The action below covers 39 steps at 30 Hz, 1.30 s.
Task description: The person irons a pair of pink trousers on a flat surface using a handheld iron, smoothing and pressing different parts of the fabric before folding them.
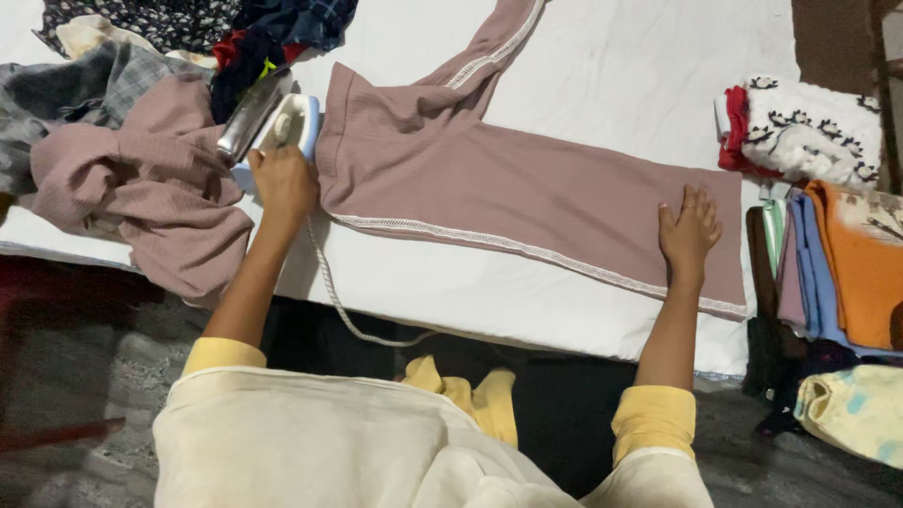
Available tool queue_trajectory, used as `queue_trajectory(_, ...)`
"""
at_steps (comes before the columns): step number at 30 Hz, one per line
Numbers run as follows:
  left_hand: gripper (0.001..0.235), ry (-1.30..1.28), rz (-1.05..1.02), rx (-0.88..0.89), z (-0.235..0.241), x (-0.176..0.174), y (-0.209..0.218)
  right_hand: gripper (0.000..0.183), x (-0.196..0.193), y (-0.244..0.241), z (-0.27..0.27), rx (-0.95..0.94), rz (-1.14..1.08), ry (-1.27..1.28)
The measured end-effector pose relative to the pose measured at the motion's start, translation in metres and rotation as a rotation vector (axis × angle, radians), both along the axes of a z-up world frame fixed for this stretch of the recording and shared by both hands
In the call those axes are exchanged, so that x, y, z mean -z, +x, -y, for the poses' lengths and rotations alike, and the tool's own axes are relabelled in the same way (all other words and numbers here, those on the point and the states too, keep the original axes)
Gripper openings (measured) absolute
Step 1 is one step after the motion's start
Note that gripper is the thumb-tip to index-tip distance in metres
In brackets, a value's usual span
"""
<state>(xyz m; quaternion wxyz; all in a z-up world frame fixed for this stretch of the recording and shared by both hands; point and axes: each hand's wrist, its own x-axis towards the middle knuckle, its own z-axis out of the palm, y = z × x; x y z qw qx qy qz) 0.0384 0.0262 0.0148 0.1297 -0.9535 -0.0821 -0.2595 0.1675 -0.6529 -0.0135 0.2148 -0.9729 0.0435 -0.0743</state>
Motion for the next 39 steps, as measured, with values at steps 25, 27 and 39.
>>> queue_trajectory(25,0.056,-1.179,0.166,0.623,0.319,-0.106,-0.076,0.045,-0.151,-0.129,-0.251,-0.361,-0.219,0.894)
queue_trajectory(27,0.049,-1.240,0.042,0.653,0.329,-0.117,-0.088,0.043,-0.160,-0.122,-0.232,-0.413,-0.154,0.884)
queue_trajectory(39,0.048,-0.921,0.188,-0.020,0.073,-0.042,0.022,0.060,-0.188,-0.055,-0.209,-0.419,-0.361,0.027)
